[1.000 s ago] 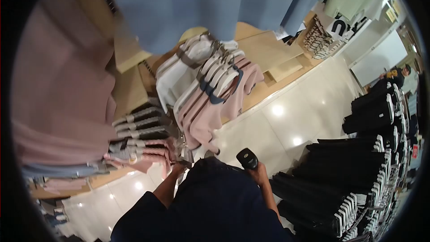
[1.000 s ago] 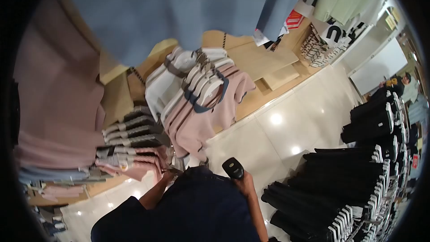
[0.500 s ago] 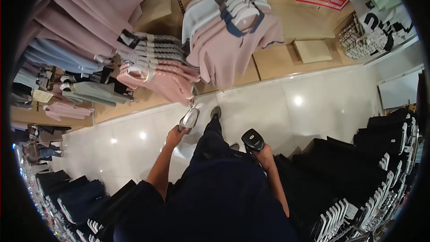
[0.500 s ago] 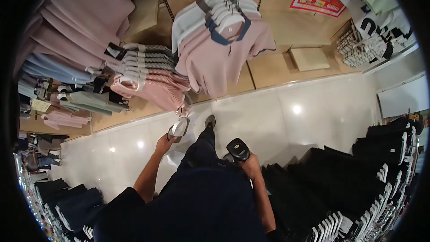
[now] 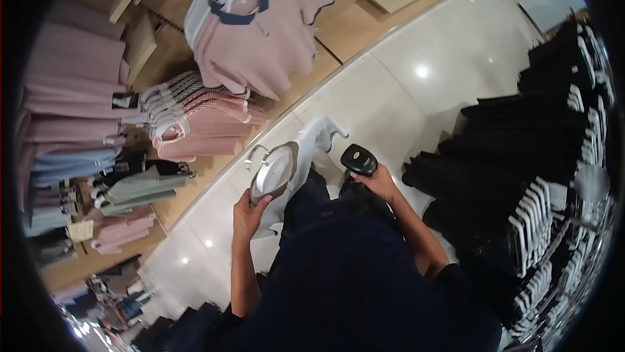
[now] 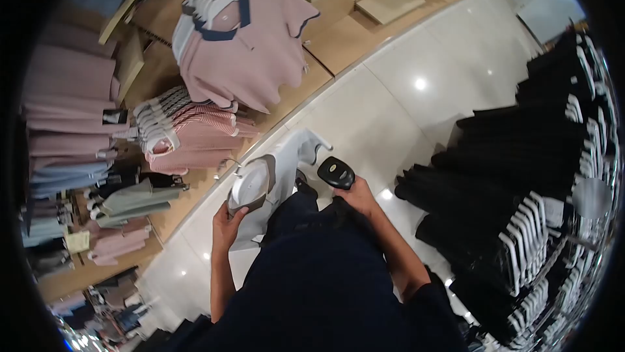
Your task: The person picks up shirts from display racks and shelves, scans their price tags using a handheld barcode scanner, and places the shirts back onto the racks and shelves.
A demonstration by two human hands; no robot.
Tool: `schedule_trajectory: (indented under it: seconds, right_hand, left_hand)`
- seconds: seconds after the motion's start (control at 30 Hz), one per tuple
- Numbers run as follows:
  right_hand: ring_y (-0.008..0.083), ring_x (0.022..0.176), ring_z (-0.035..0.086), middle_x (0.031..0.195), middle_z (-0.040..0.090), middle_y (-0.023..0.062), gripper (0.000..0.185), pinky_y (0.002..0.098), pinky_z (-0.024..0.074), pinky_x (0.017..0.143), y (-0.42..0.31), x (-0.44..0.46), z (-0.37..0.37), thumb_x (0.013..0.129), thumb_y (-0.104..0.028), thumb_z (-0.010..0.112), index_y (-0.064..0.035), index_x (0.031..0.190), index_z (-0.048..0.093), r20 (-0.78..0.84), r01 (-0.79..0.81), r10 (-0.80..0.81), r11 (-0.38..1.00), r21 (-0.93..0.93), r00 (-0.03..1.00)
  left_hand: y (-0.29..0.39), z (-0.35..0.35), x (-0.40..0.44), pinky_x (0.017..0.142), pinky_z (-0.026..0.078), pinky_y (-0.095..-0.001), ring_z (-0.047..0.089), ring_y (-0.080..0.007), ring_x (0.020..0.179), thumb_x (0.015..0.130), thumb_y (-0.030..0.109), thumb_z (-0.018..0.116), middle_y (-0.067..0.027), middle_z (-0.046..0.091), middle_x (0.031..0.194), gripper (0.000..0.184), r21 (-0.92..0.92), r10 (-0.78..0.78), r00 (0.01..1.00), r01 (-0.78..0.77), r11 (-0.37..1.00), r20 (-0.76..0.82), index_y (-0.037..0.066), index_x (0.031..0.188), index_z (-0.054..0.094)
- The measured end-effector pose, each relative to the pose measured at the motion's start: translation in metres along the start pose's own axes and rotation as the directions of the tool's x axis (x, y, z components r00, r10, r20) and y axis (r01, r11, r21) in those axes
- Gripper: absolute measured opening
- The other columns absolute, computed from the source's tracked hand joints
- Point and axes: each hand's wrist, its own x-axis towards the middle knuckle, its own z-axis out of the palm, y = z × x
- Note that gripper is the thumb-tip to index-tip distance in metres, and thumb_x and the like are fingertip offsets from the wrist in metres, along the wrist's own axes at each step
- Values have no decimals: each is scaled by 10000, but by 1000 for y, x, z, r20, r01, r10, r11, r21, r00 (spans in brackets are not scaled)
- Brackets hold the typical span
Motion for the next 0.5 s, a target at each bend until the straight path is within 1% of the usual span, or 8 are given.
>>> schedule_trajectory:
  seconds: [0.07,0.13,0.17,0.2,0.3,0.37,0.43,0.5]
  right_hand:
    - [102,685,625,792,682,31,180,285,525,673,5,-5,3,859,-133,771,-1,938,676,-64,4,-2,1000,30,998]
    - [120,810,640,901,710,53,282,302,528,769,10,-10,-1,842,-157,783,-1,1047,670,-51,-69,74,993,92,996]
    - [128,872,648,956,724,64,340,311,529,816,13,-15,-4,833,-169,789,-1,1102,667,-48,-104,110,987,122,993]
    - [102,709,631,815,688,33,210,281,528,673,11,-22,-2,851,-116,775,4,988,672,-155,49,-31,993,111,987]
    - [98,743,638,857,695,34,252,283,536,696,28,-41,-7,845,-120,783,8,1028,667,-263,98,-56,984,147,963]
    - [127,832,656,971,714,70,338,297,544,763,37,-58,-7,837,-146,790,17,1102,656,-359,52,21,980,193,933]
    - [149,874,658,998,718,90,381,304,533,809,35,-80,-8,823,-157,795,16,1130,652,-419,-49,125,981,188,899]
    - [158,875,639,967,706,80,387,314,514,819,39,-101,0,812,-169,795,16,1119,648,-496,-27,157,966,259,854]
  left_hand:
    - [13,-2,0,781,507,-327,632,-167,837,873,249,762,-138,702,918,388,-133,28,1000,-30,991,-14,-37,1101,632]
    - [41,-7,3,914,482,-305,627,-162,1018,889,152,741,-113,684,1120,452,-241,42,999,-34,970,30,-52,1259,580]
    - [44,-6,8,915,479,-303,625,-161,1018,887,137,738,-108,681,1123,444,-258,67,997,-55,965,36,-49,1258,579]
    - [45,-6,12,916,476,-301,623,-160,1018,886,121,736,-104,678,1126,437,-278,93,995,-77,957,46,-47,1257,579]
    - [51,-3,34,906,466,-295,611,-152,999,878,91,733,-97,672,1105,384,-214,192,977,-169,962,91,-43,1213,603]
    - [47,-1,59,889,471,-305,609,-165,973,879,92,731,-104,669,1071,364,-146,304,937,-281,949,174,-52,1189,608]
    - [59,1,77,890,468,-309,606,-175,974,885,93,723,-114,662,1073,373,-105,402,884,-388,916,240,-59,1200,594]
    - [76,1,90,900,463,-313,601,-185,989,893,93,714,-123,651,1094,387,-105,478,828,-469,877,294,-64,1219,577]
